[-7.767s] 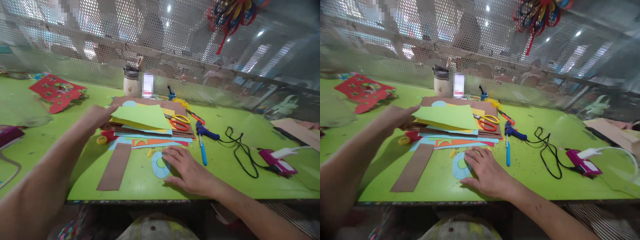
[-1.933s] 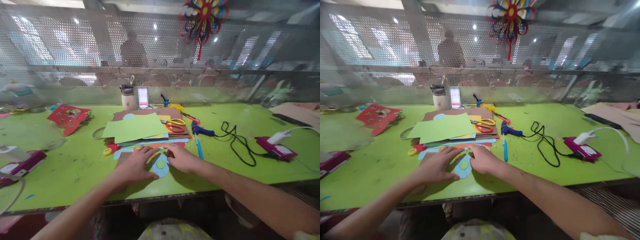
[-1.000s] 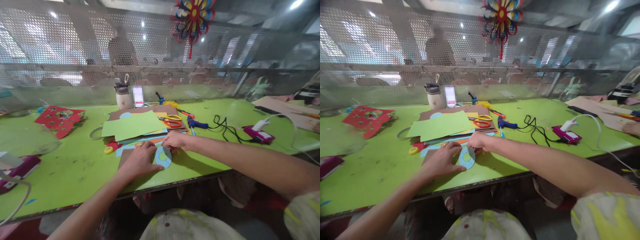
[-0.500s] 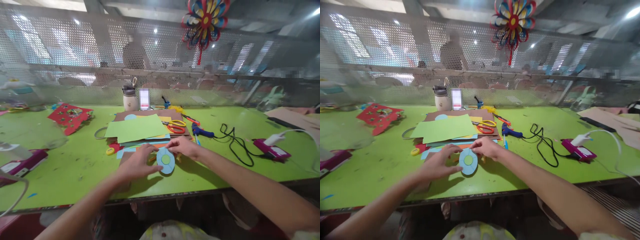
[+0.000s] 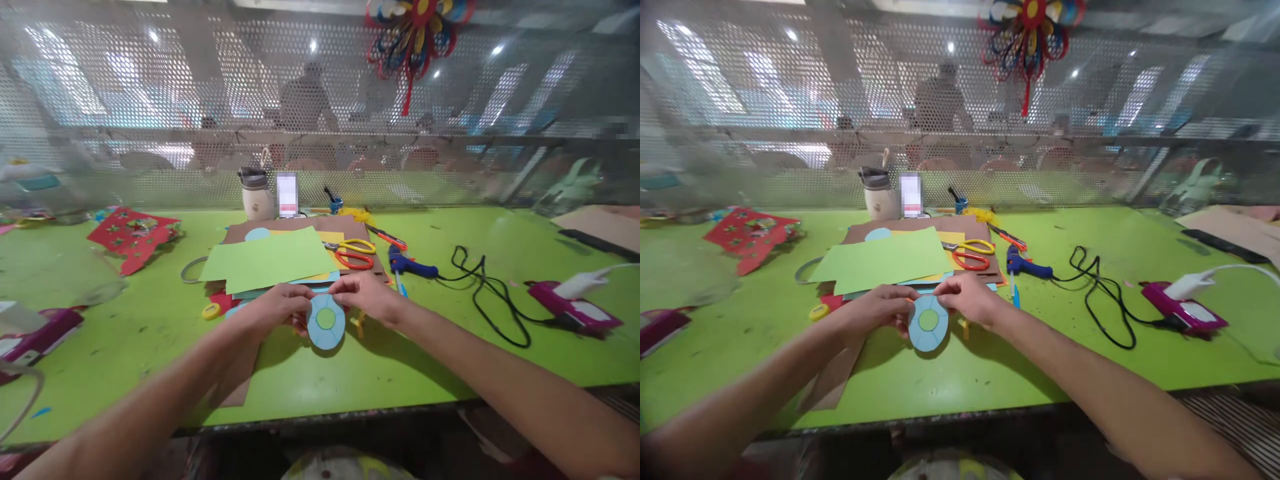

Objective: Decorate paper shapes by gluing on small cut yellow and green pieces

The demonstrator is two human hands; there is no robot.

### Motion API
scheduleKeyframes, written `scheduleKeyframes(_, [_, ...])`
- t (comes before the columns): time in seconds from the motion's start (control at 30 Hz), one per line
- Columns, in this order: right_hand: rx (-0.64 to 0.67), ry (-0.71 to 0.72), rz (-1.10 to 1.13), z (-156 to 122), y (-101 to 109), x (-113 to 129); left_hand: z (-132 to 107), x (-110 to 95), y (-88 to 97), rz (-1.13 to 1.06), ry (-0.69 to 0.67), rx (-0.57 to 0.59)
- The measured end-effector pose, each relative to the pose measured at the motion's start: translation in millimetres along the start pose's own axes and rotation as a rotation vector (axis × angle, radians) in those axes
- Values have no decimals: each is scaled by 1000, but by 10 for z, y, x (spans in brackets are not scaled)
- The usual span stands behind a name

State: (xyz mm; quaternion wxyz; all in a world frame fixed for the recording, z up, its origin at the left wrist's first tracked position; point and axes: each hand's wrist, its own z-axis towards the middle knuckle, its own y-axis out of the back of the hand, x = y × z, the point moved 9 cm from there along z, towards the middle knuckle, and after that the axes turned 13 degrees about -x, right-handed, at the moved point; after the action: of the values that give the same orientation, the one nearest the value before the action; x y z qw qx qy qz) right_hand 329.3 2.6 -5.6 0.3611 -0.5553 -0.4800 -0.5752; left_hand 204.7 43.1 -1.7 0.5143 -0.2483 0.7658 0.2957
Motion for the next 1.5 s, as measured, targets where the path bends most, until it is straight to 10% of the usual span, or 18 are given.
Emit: scheduleKeyframes(1.5, [-34,-94,120,-132,-56,-105,65,247,145,-387,49,-21])
